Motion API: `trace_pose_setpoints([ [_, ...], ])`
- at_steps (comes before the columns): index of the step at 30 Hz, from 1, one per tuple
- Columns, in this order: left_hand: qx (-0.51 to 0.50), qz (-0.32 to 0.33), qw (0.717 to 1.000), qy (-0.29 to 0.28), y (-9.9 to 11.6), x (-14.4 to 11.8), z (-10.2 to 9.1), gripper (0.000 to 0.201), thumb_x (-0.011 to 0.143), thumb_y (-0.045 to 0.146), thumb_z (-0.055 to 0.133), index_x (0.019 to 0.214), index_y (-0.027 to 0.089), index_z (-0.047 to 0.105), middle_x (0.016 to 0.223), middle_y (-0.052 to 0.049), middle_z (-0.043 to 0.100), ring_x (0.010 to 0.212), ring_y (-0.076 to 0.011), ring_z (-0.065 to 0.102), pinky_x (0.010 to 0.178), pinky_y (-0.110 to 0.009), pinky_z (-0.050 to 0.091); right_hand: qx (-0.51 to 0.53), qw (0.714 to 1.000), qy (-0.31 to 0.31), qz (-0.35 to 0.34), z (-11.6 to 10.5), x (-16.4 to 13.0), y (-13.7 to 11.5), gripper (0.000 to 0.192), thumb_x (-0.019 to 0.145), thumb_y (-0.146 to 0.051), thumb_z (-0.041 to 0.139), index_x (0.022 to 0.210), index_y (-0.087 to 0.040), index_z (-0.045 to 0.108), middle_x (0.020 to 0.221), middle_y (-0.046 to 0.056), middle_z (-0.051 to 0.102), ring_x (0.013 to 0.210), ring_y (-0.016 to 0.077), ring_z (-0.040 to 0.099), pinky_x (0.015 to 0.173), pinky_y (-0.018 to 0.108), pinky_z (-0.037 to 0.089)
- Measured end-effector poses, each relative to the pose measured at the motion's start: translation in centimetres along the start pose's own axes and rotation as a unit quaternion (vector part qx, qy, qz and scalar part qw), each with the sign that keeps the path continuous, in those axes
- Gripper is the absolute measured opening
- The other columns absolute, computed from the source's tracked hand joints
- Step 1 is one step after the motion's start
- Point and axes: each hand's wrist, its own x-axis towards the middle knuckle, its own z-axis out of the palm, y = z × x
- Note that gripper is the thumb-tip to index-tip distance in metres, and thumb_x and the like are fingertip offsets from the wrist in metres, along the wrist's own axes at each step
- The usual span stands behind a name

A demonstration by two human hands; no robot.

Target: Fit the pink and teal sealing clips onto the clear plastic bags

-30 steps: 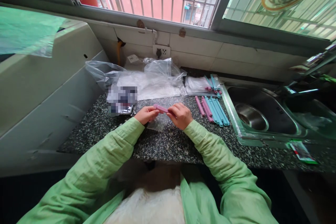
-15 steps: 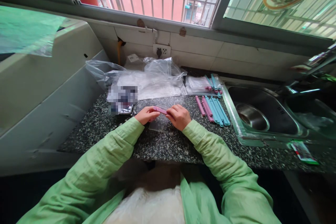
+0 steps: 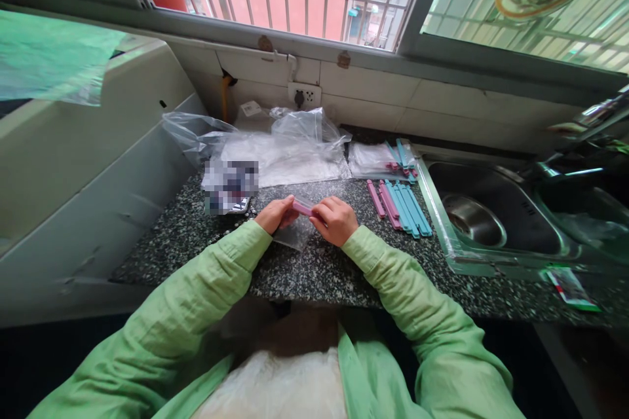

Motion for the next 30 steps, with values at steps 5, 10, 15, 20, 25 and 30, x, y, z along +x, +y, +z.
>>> trace_pose_setpoints([
  [5,0.017,0.007,1.0,0.006,0.5,-0.3,0.2,0.055,0.071,0.061,0.038,0.057,0.01,0.054,0.039,0.004,0.036,0.033,-0.0042,0.027,0.037,-0.022,0.018,-0.011,1.0,0.017,-0.013,0.0,0.0,0.0,0.018,0.08,-0.031,0.048,0.075,-0.017,0.058,0.071,0.004,0.058,0.069,0.0153,0.047,0.067,0.027,0.039],
  [10,0.003,0.003,1.0,0.019,0.8,-0.6,0.8,0.052,0.07,0.062,0.041,0.049,0.014,0.042,0.038,0.005,0.035,0.035,-0.0039,0.028,0.038,-0.021,0.018,-0.024,0.997,0.053,-0.043,-0.2,0.0,0.1,0.02,0.077,-0.035,0.053,0.071,-0.017,0.058,0.066,0.004,0.056,0.065,0.0144,0.045,0.062,0.027,0.037],
  [15,-0.014,0.032,0.999,0.008,0.4,-0.7,1.0,0.054,0.067,0.065,0.041,0.048,0.015,0.04,0.036,0.005,0.033,0.034,-0.0038,0.027,0.037,-0.021,0.018,-0.023,0.995,0.076,-0.053,-0.3,0.0,-0.1,0.019,0.077,-0.03,0.054,0.064,-0.017,0.056,0.06,0.002,0.054,0.06,0.0128,0.043,0.058,0.025,0.037],
  [20,-0.034,0.035,0.999,-0.004,0.3,-0.7,1.0,0.054,0.067,0.065,0.043,0.051,0.013,0.043,0.036,0.005,0.034,0.033,-0.0034,0.027,0.036,-0.02,0.017,-0.005,0.994,0.097,-0.055,-0.2,-0.1,-0.2,0.017,0.076,-0.028,0.054,0.063,-0.017,0.055,0.058,0.001,0.054,0.058,0.0118,0.045,0.056,0.024,0.038],
  [25,-0.045,0.039,0.998,-0.012,0.1,-0.5,1.0,0.053,0.069,0.063,0.045,0.053,0.012,0.046,0.035,0.005,0.036,0.032,-0.0031,0.027,0.035,-0.02,0.016,0.008,0.993,0.1,-0.058,-0.2,-0.1,-0.2,0.014,0.075,-0.027,0.055,0.064,-0.017,0.055,0.058,0.001,0.055,0.057,0.0112,0.046,0.056,0.024,0.038],
  [30,-0.051,0.045,0.998,-0.013,-0.4,-0.3,0.9,0.053,0.068,0.063,0.045,0.053,0.012,0.047,0.035,0.005,0.036,0.031,-0.0032,0.027,0.035,-0.02,0.016,0.012,0.993,0.101,-0.058,-0.2,-0.2,-0.1,0.014,0.075,-0.026,0.056,0.063,-0.017,0.055,0.058,0.001,0.055,0.056,0.0113,0.046,0.055,0.024,0.039],
])
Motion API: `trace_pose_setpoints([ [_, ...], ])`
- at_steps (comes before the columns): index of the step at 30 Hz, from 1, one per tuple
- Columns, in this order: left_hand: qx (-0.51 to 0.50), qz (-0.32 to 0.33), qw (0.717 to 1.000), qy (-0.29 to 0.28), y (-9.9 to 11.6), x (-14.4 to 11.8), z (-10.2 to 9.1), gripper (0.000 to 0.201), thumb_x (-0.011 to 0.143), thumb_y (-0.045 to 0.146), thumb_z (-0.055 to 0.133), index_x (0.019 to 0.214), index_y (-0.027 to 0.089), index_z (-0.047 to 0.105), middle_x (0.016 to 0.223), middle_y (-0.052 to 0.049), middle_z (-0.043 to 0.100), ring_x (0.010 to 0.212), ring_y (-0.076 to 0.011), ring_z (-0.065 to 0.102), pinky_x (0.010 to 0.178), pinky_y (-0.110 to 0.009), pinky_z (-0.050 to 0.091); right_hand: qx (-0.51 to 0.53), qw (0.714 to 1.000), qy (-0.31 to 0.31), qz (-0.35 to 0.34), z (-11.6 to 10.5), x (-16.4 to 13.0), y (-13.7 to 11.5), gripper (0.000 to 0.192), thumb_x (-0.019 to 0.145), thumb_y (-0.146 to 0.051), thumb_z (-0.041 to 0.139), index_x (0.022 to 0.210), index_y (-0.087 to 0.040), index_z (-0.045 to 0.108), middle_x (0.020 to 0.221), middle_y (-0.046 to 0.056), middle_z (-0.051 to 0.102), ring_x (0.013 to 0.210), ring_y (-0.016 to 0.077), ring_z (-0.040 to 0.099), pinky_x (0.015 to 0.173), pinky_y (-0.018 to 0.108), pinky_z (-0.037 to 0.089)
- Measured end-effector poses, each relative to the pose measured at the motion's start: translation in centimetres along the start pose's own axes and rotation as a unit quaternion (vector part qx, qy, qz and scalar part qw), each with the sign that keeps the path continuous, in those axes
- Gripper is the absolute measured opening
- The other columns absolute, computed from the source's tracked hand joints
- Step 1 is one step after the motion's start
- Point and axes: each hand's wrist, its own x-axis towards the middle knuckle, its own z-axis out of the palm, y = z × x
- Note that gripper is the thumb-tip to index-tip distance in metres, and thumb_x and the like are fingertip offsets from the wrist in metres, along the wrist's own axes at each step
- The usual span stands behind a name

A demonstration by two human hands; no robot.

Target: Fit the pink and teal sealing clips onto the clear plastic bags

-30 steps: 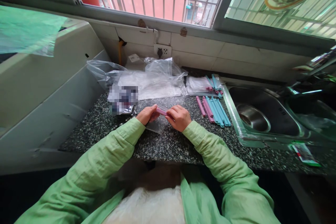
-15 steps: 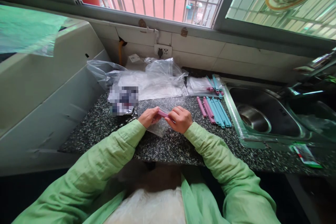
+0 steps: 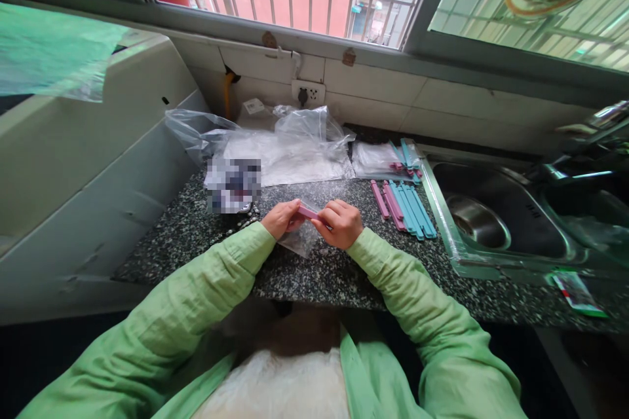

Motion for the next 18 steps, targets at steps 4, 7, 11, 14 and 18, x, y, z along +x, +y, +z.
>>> trace_pose_setpoints([
  [4,-0.001,0.007,1.0,-0.002,-0.34,0.14,-0.07,0.055,0.068,0.065,0.043,0.055,0.011,0.05,0.035,0.005,0.035,0.03,-0.0031,0.025,0.034,-0.02,0.015,0.0,1.0,0.0,0.006,0.04,0.06,-0.07,0.015,0.075,-0.026,0.055,0.063,-0.018,0.054,0.057,0.001,0.054,0.056,0.0115,0.046,0.056,0.024,0.039],
  [7,0.006,0.015,1.0,-0.002,-0.5,0.18,-0.14,0.057,0.068,0.065,0.042,0.057,0.01,0.052,0.035,0.005,0.035,0.03,-0.0035,0.025,0.034,-0.021,0.015,0.004,1.0,0.002,0.006,0.04,0.09,-0.13,0.015,0.075,-0.026,0.056,0.063,-0.017,0.054,0.058,0.001,0.054,0.057,0.0116,0.046,0.056,0.025,0.04],
  [11,0.002,0.005,1.0,-0.001,-0.39,0.08,-0.16,0.057,0.068,0.065,0.042,0.058,0.01,0.053,0.035,0.005,0.035,0.03,-0.0036,0.025,0.034,-0.021,0.015,0.008,1.0,0.006,0.005,0.0,0.13,-0.19,0.014,0.074,-0.025,0.056,0.063,-0.017,0.054,0.057,0.001,0.053,0.056,0.0115,0.046,0.055,0.025,0.04],
  [14,0.005,-0.01,1.0,0.007,-0.15,-0.01,-0.13,0.056,0.069,0.064,0.043,0.059,0.009,0.054,0.035,0.005,0.035,0.029,-0.0034,0.025,0.034,-0.02,0.014,0.007,1.0,0.003,0.008,-0.01,0.14,-0.2,0.015,0.075,-0.025,0.056,0.062,-0.018,0.054,0.057,0.001,0.054,0.056,0.0117,0.046,0.056,0.025,0.04],
  [18,0.01,-0.008,1.0,0.008,-0.24,0.03,-0.2,0.056,0.069,0.063,0.043,0.059,0.009,0.054,0.035,0.005,0.035,0.03,-0.0036,0.026,0.034,-0.02,0.015,0.009,1.0,0.0,0.009,-0.01,0.17,-0.22,0.015,0.075,-0.026,0.054,0.062,-0.018,0.053,0.058,0.001,0.054,0.056,0.0116,0.046,0.056,0.025,0.039],
])
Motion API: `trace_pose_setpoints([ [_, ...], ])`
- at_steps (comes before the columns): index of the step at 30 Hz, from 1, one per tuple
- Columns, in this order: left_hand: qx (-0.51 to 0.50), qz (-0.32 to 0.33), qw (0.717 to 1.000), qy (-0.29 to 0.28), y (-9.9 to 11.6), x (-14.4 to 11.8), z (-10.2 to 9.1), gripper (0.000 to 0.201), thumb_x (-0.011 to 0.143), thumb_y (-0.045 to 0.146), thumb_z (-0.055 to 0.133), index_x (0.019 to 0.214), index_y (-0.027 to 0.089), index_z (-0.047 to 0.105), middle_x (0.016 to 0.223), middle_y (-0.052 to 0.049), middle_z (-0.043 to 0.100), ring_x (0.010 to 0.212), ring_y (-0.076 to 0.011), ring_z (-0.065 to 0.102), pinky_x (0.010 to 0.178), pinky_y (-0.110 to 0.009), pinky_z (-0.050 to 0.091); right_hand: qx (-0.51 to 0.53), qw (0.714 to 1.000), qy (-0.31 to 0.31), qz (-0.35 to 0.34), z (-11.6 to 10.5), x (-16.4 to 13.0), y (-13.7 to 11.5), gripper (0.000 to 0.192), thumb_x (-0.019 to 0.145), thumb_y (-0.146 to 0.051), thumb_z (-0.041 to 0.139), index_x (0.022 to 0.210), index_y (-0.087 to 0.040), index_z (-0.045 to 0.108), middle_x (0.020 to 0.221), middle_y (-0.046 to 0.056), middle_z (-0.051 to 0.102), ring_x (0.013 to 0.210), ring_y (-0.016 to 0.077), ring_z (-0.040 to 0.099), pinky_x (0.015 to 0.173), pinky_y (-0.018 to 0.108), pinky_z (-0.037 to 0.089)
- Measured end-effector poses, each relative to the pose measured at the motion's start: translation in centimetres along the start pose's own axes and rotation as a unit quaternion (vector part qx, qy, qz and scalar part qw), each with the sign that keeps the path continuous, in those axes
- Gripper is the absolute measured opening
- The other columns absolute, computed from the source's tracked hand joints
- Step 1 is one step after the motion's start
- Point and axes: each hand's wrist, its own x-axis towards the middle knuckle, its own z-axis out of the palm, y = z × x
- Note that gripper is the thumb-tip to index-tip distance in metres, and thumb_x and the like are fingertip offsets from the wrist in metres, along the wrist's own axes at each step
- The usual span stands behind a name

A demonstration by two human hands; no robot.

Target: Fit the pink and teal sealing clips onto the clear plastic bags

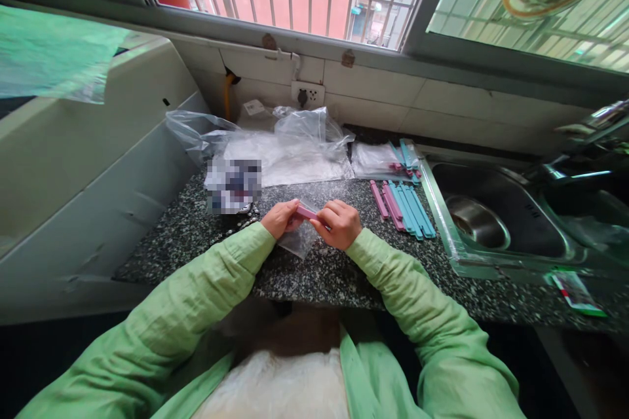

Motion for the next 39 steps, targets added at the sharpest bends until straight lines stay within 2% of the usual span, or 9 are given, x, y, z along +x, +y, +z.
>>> trace_pose_setpoints([
  [4,-0.008,0.024,1.0,-0.013,-0.41,0.14,-0.11,0.058,0.069,0.065,0.04,0.06,0.009,0.055,0.034,0.006,0.032,0.029,-0.0038,0.024,0.034,-0.02,0.016,0.004,1.0,0.004,-0.004,0.02,0.03,-0.02,0.015,0.075,-0.025,0.055,0.063,-0.018,0.053,0.057,0.001,0.053,0.056,0.0116,0.046,0.055,0.025,0.039],
  [18,-0.008,0.035,0.999,-0.021,-0.27,0.02,-0.12,0.06,0.07,0.064,0.041,0.062,0.007,0.058,0.036,0.006,0.031,0.031,-0.0038,0.024,0.034,-0.021,0.015,0.012,1.0,0.016,-0.015,-0.01,-0.04,-0.01,0.012,0.074,-0.023,0.056,0.064,-0.017,0.054,0.057,0.001,0.055,0.056,0.0117,0.046,0.055,0.025,0.039],
  [25,-0.035,0.033,0.999,-0.025,-0.42,0.1,-0.11,0.061,0.063,0.068,0.046,0.059,0.008,0.057,0.036,0.006,0.03,0.03,-0.0032,0.023,0.032,-0.02,0.015,0.017,1.0,0.017,-0.014,0.03,-0.03,0.06,0.013,0.075,-0.024,0.055,0.063,-0.018,0.054,0.057,0.001,0.055,0.055,0.0113,0.046,0.055,0.025,0.039],
  [39,-0.072,0.013,0.997,-0.024,-0.64,0.25,-0.02,0.053,0.066,0.062,0.048,0.057,0.01,0.053,0.035,0.007,0.03,0.029,-0.0025,0.023,0.032,-0.019,0.014,0.021,1.0,0.022,0.0,0.07,-0.1,0.14,0.015,0.076,-0.027,0.054,0.064,-0.018,0.055,0.056,0.001,0.055,0.055,0.0115,0.046,0.054,0.025,0.04],
])
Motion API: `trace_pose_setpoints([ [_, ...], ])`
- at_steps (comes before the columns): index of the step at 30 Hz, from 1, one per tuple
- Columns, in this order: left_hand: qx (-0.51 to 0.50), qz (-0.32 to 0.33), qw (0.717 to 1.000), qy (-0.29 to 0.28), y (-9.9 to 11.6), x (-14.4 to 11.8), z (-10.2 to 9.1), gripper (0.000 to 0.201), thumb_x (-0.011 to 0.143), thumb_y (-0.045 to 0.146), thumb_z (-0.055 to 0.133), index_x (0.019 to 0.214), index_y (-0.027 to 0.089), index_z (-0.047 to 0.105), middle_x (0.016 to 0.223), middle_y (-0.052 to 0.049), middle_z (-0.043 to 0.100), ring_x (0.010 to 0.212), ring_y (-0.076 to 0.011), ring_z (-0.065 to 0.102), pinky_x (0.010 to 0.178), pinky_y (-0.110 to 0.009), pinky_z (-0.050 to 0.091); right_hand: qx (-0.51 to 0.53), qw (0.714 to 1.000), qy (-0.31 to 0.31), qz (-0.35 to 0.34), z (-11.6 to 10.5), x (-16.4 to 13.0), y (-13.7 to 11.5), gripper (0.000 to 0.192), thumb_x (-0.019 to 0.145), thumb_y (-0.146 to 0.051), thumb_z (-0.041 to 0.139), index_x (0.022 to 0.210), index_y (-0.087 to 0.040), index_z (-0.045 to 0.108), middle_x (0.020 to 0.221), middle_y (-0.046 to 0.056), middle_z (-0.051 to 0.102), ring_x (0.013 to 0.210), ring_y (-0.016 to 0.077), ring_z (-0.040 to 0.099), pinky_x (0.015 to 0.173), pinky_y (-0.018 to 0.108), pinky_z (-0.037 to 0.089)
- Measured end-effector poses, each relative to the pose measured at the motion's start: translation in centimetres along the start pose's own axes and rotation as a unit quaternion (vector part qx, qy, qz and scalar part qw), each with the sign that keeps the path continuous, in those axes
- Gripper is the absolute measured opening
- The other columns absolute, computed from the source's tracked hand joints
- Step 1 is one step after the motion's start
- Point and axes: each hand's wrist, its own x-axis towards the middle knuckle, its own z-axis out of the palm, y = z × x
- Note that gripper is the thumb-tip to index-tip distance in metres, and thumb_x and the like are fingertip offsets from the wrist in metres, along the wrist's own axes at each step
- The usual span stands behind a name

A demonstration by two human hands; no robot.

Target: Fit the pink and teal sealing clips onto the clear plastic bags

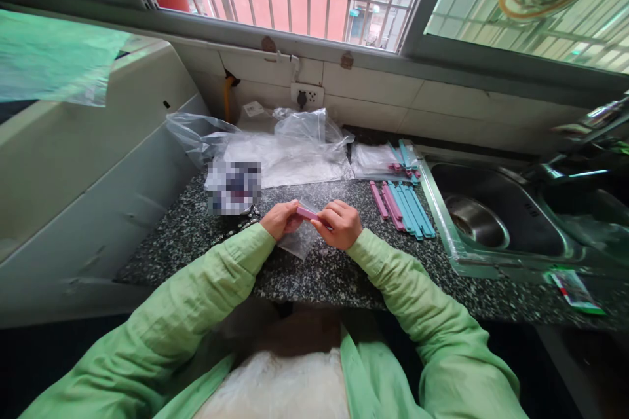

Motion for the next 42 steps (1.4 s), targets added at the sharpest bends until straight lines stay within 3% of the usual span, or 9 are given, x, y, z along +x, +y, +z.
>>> trace_pose_setpoints([
  [11,-0.037,-0.029,0.999,-0.012,-0.4,0.2,-0.3,0.054,0.066,0.062,0.048,0.065,0.008,0.057,0.039,0.008,0.029,0.031,-0.0023,0.02,0.033,-0.02,0.011,0.009,1.0,0.024,-0.001,-0.3,0.1,-0.1,0.013,0.075,-0.026,0.055,0.065,-0.018,0.055,0.056,0.001,0.054,0.055,0.0113,0.046,0.053,0.025,0.04],
  [19,0.048,-0.019,0.998,0.03,0.0,0.4,0.0,0.057,0.065,0.066,0.045,0.06,0.01,0.055,0.036,0.008,0.028,0.031,-0.0031,0.021,0.035,-0.02,0.014,-0.001,1.0,0.024,-0.002,-0.3,0.1,0.1,0.011,0.074,-0.025,0.056,0.067,-0.018,0.055,0.058,0.001,0.055,0.057,0.012,0.047,0.055,0.025,0.041],
  [23,0.137,0.028,0.988,0.072,0.5,0.3,0.1,0.053,0.07,0.06,0.043,0.055,0.011,0.055,0.039,0.005,0.036,0.037,-0.0047,0.028,0.039,-0.021,0.02,-0.017,0.999,0.031,-0.007,-0.5,0.2,0.2,0.01,0.073,-0.026,0.058,0.068,-0.018,0.055,0.06,0.002,0.057,0.058,0.0123,0.048,0.056,0.025,0.041],
  [27,0.167,0.055,0.981,0.077,0.9,0.2,0.2,0.052,0.074,0.056,0.039,0.055,0.011,0.056,0.042,0.003,0.04,0.04,-0.0062,0.032,0.042,-0.022,0.024,-0.039,0.998,0.037,-0.009,-0.6,0.4,0.4,0.013,0.071,-0.028,0.061,0.067,-0.018,0.054,0.061,0.002,0.057,0.059,0.0125,0.048,0.056,0.025,0.04],
  [42,0.189,0.079,0.969,0.135,1.0,0.4,-1.0,0.054,0.073,0.059,0.038,0.058,0.011,0.059,0.043,0.004,0.038,0.038,-0.0059,0.031,0.041,-0.022,0.023,-0.185,0.977,-0.107,-0.014,-2.3,0.9,1.5,0.025,0.081,-0.034,0.047,0.065,-0.017,0.056,0.064,0.003,0.057,0.063,0.0136,0.045,0.058,0.026,0.032],
])
